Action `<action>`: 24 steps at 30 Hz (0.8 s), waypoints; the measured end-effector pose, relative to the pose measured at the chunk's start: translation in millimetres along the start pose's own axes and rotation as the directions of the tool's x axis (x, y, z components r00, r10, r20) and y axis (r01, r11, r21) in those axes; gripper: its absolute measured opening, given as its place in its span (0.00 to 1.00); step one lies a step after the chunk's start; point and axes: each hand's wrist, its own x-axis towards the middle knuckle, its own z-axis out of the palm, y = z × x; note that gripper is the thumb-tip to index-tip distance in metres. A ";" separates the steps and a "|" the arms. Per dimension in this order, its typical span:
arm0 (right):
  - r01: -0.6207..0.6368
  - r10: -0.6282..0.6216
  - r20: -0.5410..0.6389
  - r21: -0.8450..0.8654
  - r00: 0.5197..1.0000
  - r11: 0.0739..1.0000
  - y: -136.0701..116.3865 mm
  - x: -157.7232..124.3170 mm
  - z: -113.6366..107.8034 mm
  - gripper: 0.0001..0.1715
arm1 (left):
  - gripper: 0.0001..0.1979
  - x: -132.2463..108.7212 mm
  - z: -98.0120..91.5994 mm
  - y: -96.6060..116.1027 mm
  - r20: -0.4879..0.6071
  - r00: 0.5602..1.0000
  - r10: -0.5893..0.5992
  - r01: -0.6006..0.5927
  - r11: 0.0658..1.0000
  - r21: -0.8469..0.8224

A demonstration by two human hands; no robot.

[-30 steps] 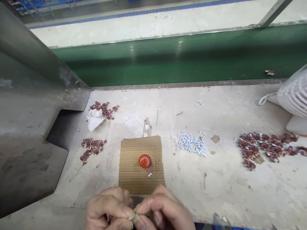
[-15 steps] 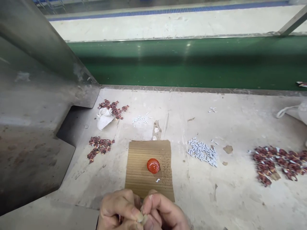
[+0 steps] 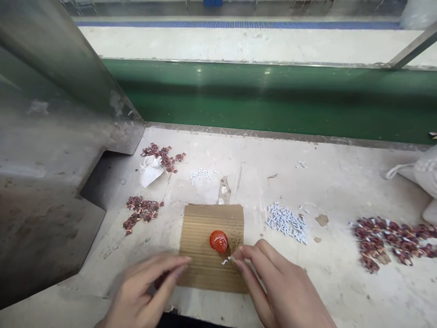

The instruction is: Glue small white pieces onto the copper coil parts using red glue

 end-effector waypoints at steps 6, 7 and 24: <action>0.318 -0.271 0.170 -0.411 0.948 0.854 -4.4 31.8 -12.4 0.13 | 0.23 -1.2 -32.0 -18.3 -0.033 0.999 -0.020 0.027 0.973 0.227; 0.349 -0.291 0.196 -0.420 0.936 0.838 -6.8 35.0 -12.8 0.13 | 0.23 -3.5 -33.8 -17.9 -0.003 0.999 -0.044 0.043 0.967 0.250; -0.297 0.234 0.200 0.388 0.951 0.872 -13.8 7.1 -15.7 0.17 | 0.10 0.1 -64.2 -7.3 -0.049 0.982 -0.181 0.186 0.971 0.150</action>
